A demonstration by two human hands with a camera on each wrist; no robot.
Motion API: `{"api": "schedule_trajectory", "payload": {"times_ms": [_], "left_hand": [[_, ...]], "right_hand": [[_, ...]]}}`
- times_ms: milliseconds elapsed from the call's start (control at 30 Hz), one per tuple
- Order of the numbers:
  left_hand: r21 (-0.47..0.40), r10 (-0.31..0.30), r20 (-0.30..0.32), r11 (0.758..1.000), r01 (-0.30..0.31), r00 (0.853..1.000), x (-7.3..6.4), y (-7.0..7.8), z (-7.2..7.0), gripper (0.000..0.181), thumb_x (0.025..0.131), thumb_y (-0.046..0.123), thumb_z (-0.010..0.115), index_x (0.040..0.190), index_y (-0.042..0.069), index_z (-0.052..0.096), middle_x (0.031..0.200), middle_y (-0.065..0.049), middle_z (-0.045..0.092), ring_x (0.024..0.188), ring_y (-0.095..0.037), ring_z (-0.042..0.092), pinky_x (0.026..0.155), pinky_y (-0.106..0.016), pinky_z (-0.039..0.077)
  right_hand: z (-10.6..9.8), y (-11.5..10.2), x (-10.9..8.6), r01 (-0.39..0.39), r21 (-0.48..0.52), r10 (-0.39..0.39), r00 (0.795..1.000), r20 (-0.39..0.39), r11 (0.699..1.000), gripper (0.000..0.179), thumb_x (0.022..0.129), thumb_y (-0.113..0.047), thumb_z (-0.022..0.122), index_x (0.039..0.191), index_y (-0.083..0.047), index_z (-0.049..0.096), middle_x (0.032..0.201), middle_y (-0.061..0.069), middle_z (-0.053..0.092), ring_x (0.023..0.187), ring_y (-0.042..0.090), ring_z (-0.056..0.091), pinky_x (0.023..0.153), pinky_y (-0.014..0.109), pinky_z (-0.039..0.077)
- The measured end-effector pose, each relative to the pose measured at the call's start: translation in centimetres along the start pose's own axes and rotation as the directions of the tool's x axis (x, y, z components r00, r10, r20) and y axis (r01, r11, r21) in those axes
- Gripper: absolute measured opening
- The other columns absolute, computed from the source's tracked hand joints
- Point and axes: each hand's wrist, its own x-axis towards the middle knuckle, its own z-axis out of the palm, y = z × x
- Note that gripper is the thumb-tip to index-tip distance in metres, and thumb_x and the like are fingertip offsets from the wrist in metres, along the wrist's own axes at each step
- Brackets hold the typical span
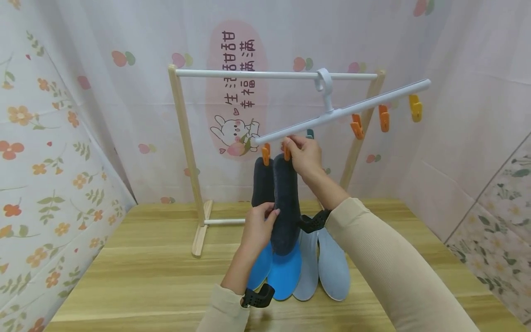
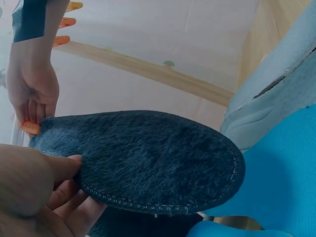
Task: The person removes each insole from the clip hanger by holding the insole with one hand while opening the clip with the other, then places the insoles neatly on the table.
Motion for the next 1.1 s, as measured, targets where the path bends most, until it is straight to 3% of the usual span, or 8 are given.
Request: {"api": "schedule_trajectory", "payload": {"times_ms": [267, 433, 567, 700, 800, 933, 1100], "left_hand": [[-0.003, 0.007, 0.034, 1.000, -0.007, 0.999, -0.5, 0.4, -0.5, 0.020, 0.100, 0.011, 0.064, 0.113, -0.001, 0.073, 0.104, -0.015, 0.074, 0.090, -0.023, 0.067, 0.077, -0.036, 0.059], [-0.004, -0.032, 0.050, 0.999, 0.033, 0.998, -1.0, 0.6, -1.0, 0.021, 0.100, 0.011, 0.063, 0.116, 0.000, 0.072, 0.107, -0.014, 0.075, 0.093, -0.023, 0.069, 0.081, -0.037, 0.061], [-0.005, -0.047, 0.062, 0.999, 0.048, 0.997, -1.3, 0.6, -1.7, 0.022, 0.100, 0.012, 0.063, 0.117, 0.000, 0.072, 0.108, -0.014, 0.075, 0.094, -0.022, 0.068, 0.080, -0.036, 0.060], [-0.016, -0.051, 0.071, 0.999, 0.052, 0.996, -1.5, 0.7, -2.7, 0.024, 0.101, 0.013, 0.062, 0.120, 0.000, 0.070, 0.110, -0.015, 0.074, 0.096, -0.024, 0.068, 0.080, -0.036, 0.060], [-0.027, -0.060, 0.081, 0.998, 0.062, 0.995, -1.6, 0.9, -3.6, 0.027, 0.102, 0.014, 0.061, 0.124, 0.000, 0.068, 0.115, -0.016, 0.072, 0.103, -0.027, 0.069, 0.085, -0.039, 0.060], [-0.030, -0.059, 0.092, 0.998, 0.062, 0.994, -1.6, 1.0, -4.7, 0.031, 0.102, 0.015, 0.060, 0.128, -0.002, 0.066, 0.121, -0.018, 0.070, 0.113, -0.033, 0.068, 0.093, -0.042, 0.059], [-0.037, -0.065, 0.092, 0.997, 0.069, 0.994, -1.6, 1.0, -6.2, 0.033, 0.102, 0.015, 0.060, 0.129, -0.004, 0.064, 0.124, -0.020, 0.069, 0.117, -0.036, 0.067, 0.097, -0.044, 0.057]], "right_hand": [[-0.2, 0.1, 0.4, 0.026, -0.006, -0.026, 1.000, -0.005, 1.000, 0.037, 0.105, -0.032, 0.055, 0.128, -0.007, 0.069, 0.115, 0.014, 0.073, 0.103, 0.021, 0.063, 0.101, 0.040, 0.055], [-0.3, 0.3, 0.5, 0.026, -0.024, -0.026, 1.000, -0.003, 0.999, 0.038, 0.105, -0.033, 0.055, 0.128, -0.007, 0.069, 0.115, 0.014, 0.073, 0.105, 0.020, 0.062, 0.104, 0.040, 0.053], [-0.3, 0.4, 0.3, 0.034, -0.032, -0.035, 0.999, -0.003, 0.999, 0.037, 0.105, -0.033, 0.056, 0.125, -0.006, 0.071, 0.113, 0.014, 0.074, 0.100, 0.019, 0.060, 0.092, 0.033, 0.051], [-0.3, 0.3, 0.1, 0.047, -0.050, -0.048, 0.999, -0.006, 0.998, 0.035, 0.105, -0.032, 0.056, 0.122, -0.006, 0.072, 0.112, 0.015, 0.075, 0.103, 0.018, 0.064, 0.089, 0.029, 0.051], [-0.4, 0.3, 0.0, 0.066, -0.056, -0.066, 0.998, 0.000, 0.996, 0.036, 0.105, -0.032, 0.056, 0.117, -0.004, 0.074, 0.099, 0.012, 0.075, 0.091, 0.019, 0.062, 0.076, 0.027, 0.048], [-0.6, 0.4, 0.1, 0.072, -0.055, -0.071, 0.997, 0.006, 0.996, 0.036, 0.105, -0.032, 0.056, 0.116, -0.003, 0.074, 0.097, 0.013, 0.073, 0.082, 0.016, 0.055, 0.065, 0.026, 0.037], [-0.6, 0.4, 0.2, 0.049, -0.043, -0.048, 0.999, 0.020, 0.998, 0.037, 0.105, -0.032, 0.055, 0.126, -0.004, 0.070, 0.112, 0.017, 0.074, 0.090, 0.015, 0.057, 0.073, 0.024, 0.041]]}}
